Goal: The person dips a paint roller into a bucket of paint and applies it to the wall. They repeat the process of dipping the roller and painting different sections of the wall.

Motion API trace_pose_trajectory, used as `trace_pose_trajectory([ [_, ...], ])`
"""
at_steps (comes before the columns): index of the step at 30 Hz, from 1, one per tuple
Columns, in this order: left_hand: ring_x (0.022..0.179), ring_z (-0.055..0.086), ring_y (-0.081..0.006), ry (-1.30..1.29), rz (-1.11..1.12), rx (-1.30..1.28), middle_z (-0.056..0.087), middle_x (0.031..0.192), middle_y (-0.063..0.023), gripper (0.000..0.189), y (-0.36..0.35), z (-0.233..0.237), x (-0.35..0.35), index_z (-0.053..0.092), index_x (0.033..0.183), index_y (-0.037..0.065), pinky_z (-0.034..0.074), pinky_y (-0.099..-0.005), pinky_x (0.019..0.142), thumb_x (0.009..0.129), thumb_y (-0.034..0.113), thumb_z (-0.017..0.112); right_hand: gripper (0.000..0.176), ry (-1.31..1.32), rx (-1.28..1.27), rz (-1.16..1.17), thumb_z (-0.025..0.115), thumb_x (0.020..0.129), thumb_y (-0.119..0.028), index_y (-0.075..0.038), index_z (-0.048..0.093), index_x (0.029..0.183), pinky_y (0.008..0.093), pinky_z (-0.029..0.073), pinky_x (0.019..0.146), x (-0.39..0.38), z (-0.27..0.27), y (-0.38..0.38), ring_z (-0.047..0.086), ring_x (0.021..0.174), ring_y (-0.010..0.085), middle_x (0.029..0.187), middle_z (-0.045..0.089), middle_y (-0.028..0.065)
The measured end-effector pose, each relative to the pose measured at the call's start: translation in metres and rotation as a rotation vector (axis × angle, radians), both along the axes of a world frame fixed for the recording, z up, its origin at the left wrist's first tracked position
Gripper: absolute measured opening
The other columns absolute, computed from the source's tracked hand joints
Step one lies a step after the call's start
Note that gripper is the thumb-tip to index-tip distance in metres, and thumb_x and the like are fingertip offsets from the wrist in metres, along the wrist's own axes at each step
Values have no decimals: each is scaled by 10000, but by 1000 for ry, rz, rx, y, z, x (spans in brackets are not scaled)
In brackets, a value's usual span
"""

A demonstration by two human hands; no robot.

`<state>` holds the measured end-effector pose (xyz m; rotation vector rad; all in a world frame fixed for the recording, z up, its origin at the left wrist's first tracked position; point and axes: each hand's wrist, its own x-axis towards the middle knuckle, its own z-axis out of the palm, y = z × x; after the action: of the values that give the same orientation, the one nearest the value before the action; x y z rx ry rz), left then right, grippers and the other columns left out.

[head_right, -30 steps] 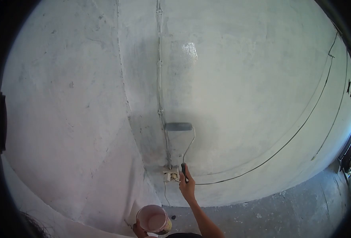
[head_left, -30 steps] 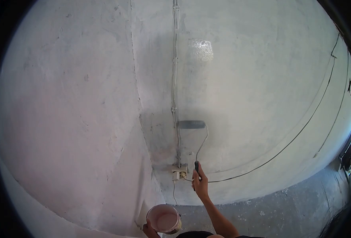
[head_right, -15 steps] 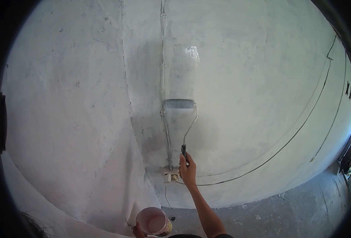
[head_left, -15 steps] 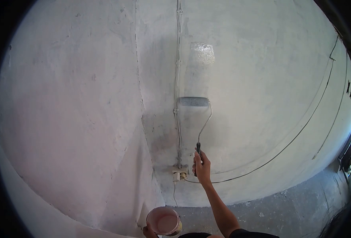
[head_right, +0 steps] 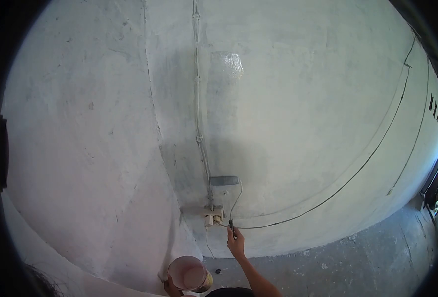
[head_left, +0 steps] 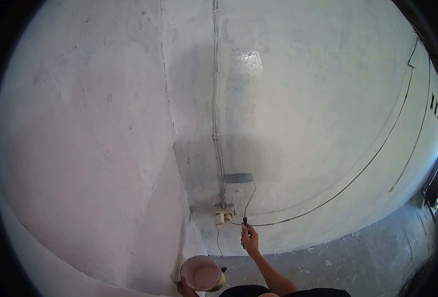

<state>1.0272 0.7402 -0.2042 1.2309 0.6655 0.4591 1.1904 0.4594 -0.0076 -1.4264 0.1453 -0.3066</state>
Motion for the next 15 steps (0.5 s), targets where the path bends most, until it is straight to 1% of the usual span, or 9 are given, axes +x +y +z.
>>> trace_pose_trajectory([
  [2, 996, 557, -240, -4, 17, -57, 605, 1114, -144, 497, 7, -37, 15, 568, 1187, -75, 466, -381, 868, 969, 372, 596, 252, 75, 36, 12, 575, 994, -316, -65, 595, 983, 236, 345, 372, -4, -13, -1, 434, 423, 44, 600, 458, -42],
  [4, 1001, 554, -234, 302, -462, 881, 603, 1108, -134, 477, 11, -103, 24, 569, 1186, -70, 464, -376, 866, 979, 359, 589, 253, 87, 20, -18, 581, 990, -321, -69, 595, 975, 237, 344, 371, -7, -26, -1, 434, 424, 44, 600, 457, -42],
  [5, 1001, 554, -234, 301, -462, 878, 603, 1108, -134, 477, 12, -120, 24, 569, 1186, -70, 464, -376, 866, 979, 359, 589, 254, 99, 7, -47, 587, 986, -327, -73, 595, 967, 237, 342, 370, -9, -32, 0, 433, 425, 43, 600, 456, -43],
  [7, 968, 555, -228, 284, -437, 961, 605, 1073, -129, 456, 15, -124, 26, 581, 1152, -61, 471, -374, 841, 982, 361, 585, 257, 117, -2, -55, 591, 984, -331, -76, 594, 959, 237, 339, 368, -16, -45, 0, 432, 425, 43, 599, 455, -44],
  [8, 968, 555, -228, 284, -438, 964, 605, 1073, -129, 456, 24, -125, 22, 581, 1152, -61, 471, -374, 841, 982, 361, 585, 259, 134, -9, -66, 594, 982, -336, -79, 593, 952, 237, 335, 366, -16, -51, -1, 430, 425, 42, 597, 453, -44],
  [10, 928, 553, -225, 148, -29, -22, 608, 1043, -124, 457, -7, 37, 3, 586, 1120, -61, 476, -381, 804, 981, 374, 586, 262, 146, 25, -44, 596, 981, -338, -78, 594, 951, 238, 337, 367, -19, -51, -4, 431, 426, 43, 597, 454, -44],
  [11, 928, 553, -225, 152, -30, -20, 608, 1043, -124, 457, -5, 28, 1, 586, 1120, -61, 476, -381, 804, 981, 374, 586, 264, 160, 56, -21, 597, 980, -339, -77, 595, 951, 238, 338, 367, -23, -47, -4, 431, 426, 44, 598, 454, -43],
  [13, 891, 550, -222, 40, -87, 174, 610, 1018, -122, 474, -2, 13, -3, 594, 1093, -62, 475, -381, 767, 975, 397, 591, 273, 170, 81, -33, 596, 982, -342, -73, 592, 940, 237, 336, 362, -29, -37, -4, 431, 419, 45, 595, 453, -43],
  [15, 887, 548, -217, 59, -108, 118, 609, 1013, -120, 475, -2, 28, -3, 596, 1084, -62, 472, -380, 760, 973, 400, 591, 281, 172, 105, -43, 594, 983, -345, -69, 588, 929, 236, 334, 357, -29, -18, -4, 431, 411, 46, 592, 451, -42],
])
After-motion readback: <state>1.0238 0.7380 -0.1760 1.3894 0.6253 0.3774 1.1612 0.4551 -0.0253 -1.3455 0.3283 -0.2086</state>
